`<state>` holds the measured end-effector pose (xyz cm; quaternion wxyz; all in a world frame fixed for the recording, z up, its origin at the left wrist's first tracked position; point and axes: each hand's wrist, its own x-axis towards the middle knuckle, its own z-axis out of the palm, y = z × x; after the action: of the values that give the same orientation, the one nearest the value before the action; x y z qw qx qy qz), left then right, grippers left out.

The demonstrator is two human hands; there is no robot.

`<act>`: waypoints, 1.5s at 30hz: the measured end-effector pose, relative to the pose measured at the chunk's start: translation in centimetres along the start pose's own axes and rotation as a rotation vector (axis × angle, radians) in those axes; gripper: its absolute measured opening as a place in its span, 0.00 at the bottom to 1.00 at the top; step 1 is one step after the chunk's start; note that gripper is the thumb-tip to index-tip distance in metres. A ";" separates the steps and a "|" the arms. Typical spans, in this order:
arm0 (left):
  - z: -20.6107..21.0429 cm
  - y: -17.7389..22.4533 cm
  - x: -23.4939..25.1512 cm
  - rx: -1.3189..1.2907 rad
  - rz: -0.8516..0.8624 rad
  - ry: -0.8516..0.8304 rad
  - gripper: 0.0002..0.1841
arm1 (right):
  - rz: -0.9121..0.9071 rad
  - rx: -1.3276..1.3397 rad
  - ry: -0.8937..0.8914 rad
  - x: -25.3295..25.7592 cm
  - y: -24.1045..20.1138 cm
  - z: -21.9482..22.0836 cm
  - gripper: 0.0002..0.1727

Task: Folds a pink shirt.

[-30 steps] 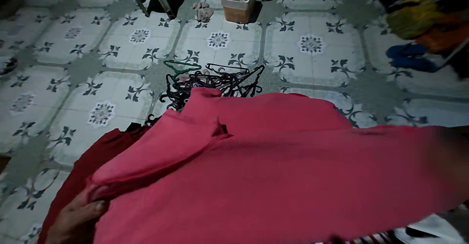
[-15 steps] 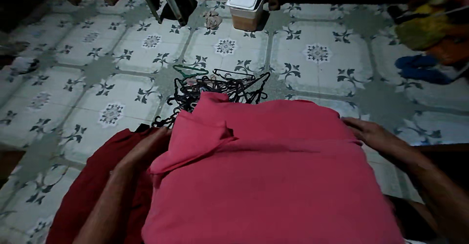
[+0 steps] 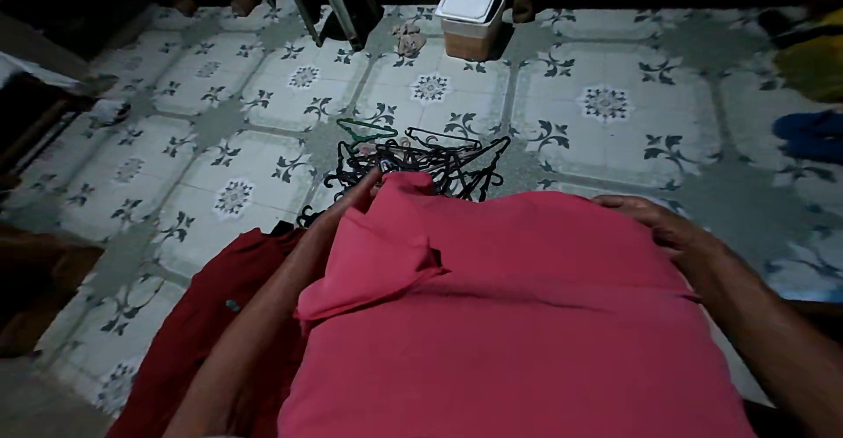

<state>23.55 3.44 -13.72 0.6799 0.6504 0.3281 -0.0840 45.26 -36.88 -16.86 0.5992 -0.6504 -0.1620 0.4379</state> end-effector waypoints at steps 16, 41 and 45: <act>-0.5 6.5 0.2 0.744 0.198 0.260 0.23 | 0.204 -0.916 -0.075 -3.8 -4.4 -6.9 0.02; -0.2 5.2 1.2 0.041 0.122 0.364 0.07 | 0.230 -0.724 0.520 -3.9 0.6 -8.8 0.14; -0.9 6.7 -0.7 0.005 0.196 0.318 0.11 | 0.269 -0.396 0.620 -5.1 -1.0 -7.7 0.18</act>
<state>26.36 5.01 -7.74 0.6227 0.6861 0.3662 0.0859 48.60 -45.34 -14.82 0.4200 -0.8703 0.0320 0.2554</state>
